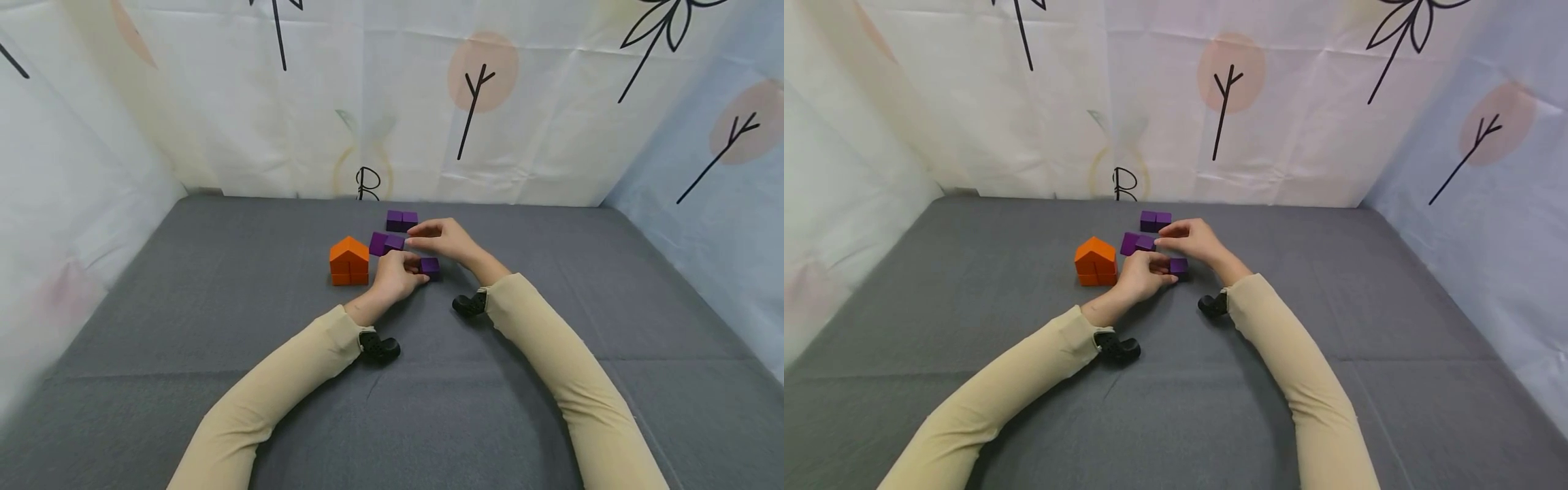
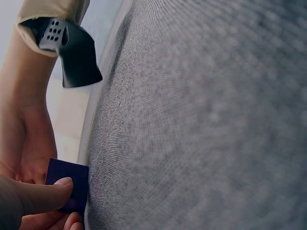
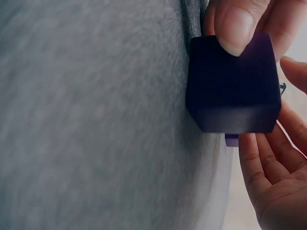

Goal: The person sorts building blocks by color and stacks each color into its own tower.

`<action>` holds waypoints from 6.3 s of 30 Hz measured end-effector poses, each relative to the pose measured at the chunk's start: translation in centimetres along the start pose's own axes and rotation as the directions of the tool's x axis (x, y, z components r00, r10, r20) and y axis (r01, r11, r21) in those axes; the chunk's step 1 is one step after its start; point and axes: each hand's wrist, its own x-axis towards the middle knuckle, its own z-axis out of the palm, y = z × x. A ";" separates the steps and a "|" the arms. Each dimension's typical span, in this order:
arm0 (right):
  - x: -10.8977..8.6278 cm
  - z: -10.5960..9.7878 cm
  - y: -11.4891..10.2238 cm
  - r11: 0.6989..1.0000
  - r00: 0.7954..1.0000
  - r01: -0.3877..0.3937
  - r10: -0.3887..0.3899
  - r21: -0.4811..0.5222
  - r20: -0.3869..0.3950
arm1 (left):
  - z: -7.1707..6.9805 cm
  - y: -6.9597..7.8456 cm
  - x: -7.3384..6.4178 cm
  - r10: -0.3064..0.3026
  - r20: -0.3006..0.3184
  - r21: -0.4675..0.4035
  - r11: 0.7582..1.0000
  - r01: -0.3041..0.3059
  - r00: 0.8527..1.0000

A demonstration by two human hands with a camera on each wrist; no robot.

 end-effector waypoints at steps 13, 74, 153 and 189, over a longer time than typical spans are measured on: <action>1.1 0.9 -0.3 0.999 0.999 0.008 -0.006 -0.039 0.032 | -0.4 0.3 -0.3 -0.022 0.005 0.024 0.999 0.022 1.000; -2.9 -2.6 2.2 0.997 0.996 -0.070 0.071 0.009 -0.045 | -0.2 0.4 0.3 -0.090 -0.032 -0.019 0.996 0.089 0.995; -4.1 -3.1 1.4 0.995 0.986 -0.016 0.032 -0.095 0.167 | -0.3 0.5 0.4 -0.099 -0.023 -0.021 0.995 0.099 0.995; 4.4 -3.0 -1.7 0.972 0.968 -0.173 0.198 -0.161 0.154 | -0.2 0.1 0.8 -0.103 -0.010 -0.029 0.994 0.103 0.995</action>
